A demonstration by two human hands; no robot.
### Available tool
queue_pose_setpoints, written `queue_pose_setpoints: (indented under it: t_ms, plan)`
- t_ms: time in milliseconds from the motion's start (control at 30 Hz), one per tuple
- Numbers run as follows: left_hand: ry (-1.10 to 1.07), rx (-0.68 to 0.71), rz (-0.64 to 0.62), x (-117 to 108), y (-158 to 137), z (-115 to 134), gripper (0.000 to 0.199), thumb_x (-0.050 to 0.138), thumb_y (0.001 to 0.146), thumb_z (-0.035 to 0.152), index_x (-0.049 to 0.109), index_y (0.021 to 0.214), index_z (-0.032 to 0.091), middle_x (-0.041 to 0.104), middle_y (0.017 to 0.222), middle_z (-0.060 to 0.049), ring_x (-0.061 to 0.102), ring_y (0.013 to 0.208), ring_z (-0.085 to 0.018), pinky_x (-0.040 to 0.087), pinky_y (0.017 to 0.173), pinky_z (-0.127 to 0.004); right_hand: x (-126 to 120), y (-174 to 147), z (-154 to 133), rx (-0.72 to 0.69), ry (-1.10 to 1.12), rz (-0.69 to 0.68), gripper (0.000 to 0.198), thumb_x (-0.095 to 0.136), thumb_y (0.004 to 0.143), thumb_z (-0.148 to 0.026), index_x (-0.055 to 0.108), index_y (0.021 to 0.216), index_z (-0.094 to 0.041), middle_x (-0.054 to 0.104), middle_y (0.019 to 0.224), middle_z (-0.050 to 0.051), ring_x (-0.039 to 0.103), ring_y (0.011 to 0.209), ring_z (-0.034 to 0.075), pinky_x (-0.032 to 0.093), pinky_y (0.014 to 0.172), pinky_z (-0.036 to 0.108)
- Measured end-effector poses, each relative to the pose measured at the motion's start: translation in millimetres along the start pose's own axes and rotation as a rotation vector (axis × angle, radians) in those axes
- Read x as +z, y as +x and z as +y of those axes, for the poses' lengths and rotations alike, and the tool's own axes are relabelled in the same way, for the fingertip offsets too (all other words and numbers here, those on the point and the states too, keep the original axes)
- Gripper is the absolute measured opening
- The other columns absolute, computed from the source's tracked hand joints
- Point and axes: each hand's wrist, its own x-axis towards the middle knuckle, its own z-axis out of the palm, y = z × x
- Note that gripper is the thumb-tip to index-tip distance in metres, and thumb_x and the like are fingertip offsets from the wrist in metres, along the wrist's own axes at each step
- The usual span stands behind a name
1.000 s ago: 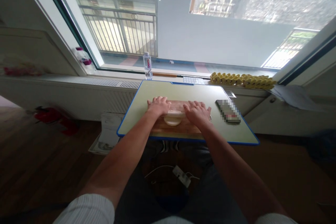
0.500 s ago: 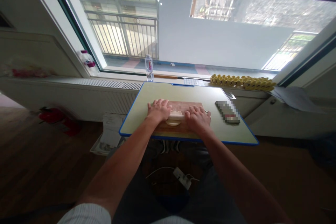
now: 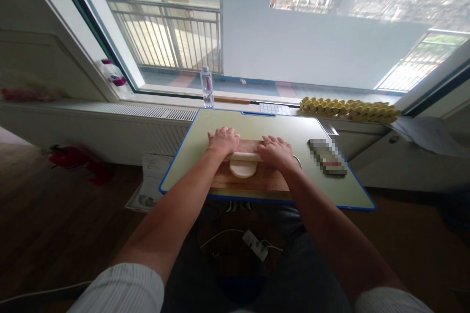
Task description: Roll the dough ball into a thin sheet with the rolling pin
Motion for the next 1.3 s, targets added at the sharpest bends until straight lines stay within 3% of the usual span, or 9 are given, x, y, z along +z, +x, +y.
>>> queue_pose_setpoints:
  t_ms: [267,500,767,900,1033,1300]
  plan:
    - [0.002,0.027,0.007,-1.1,-16.2,0.9,0.049,0.034,0.106,0.045,0.065,0.138,0.025,0.06,0.153,-0.015,0.055,0.141,-0.036,0.035,0.121,-0.069,-0.7,-21.5,-0.4,-0.026,-0.061,0.037,0.061,0.037,0.103,-0.035,0.053,0.16,-0.023,0.05,0.166,0.011,0.044,0.147,0.036,0.035,0.12,0.058]
    - [-0.014,0.036,-0.009,-3.5,-50.7,2.7,0.051,0.031,0.107,0.048,0.063,0.142,0.029,0.056,0.16,-0.011,0.053,0.143,-0.035,0.035,0.121,-0.069,-3.3,-74.1,-3.7,-0.085,-0.121,0.104,0.056,0.027,0.11,-0.036,0.058,0.155,-0.023,0.048,0.168,0.01,0.038,0.154,0.037,0.033,0.122,0.064]
    - [-0.02,0.027,0.097,11.0,-97.3,1.0,0.059,0.027,0.108,0.051,0.053,0.157,0.03,0.045,0.171,-0.008,0.037,0.158,-0.032,0.025,0.129,-0.066,-1.3,-121.1,-5.2,-0.18,-0.234,0.183,0.05,0.028,0.112,-0.031,0.073,0.131,-0.026,0.057,0.16,0.009,0.042,0.151,0.037,0.034,0.12,0.062]
    - [-0.027,0.019,0.115,12.3,-96.5,1.2,0.058,0.028,0.108,0.05,0.055,0.155,0.031,0.049,0.169,-0.007,0.04,0.156,-0.031,0.026,0.13,-0.065,-9.3,-115.5,-11.3,-0.194,-0.249,0.16,0.048,0.029,0.112,-0.032,0.074,0.127,-0.029,0.059,0.157,0.009,0.043,0.15,0.038,0.036,0.117,0.067]
    - [-0.043,0.028,0.107,7.6,-78.9,1.4,0.057,0.031,0.107,0.05,0.058,0.152,0.03,0.051,0.167,-0.008,0.045,0.151,-0.033,0.029,0.127,-0.067,-13.2,-92.9,-15.6,-0.139,-0.189,0.147,0.05,0.028,0.111,-0.035,0.069,0.14,-0.026,0.059,0.157,0.012,0.045,0.149,0.037,0.037,0.118,0.064]
    - [-0.046,0.023,0.056,0.5,-37.6,0.1,0.055,0.032,0.106,0.051,0.06,0.147,0.029,0.055,0.161,-0.011,0.051,0.145,-0.036,0.034,0.122,-0.07,1.5,-41.2,-7.1,-0.074,-0.086,0.108,0.058,0.033,0.106,-0.037,0.054,0.158,-0.023,0.05,0.166,0.009,0.043,0.15,0.034,0.032,0.124,0.056]
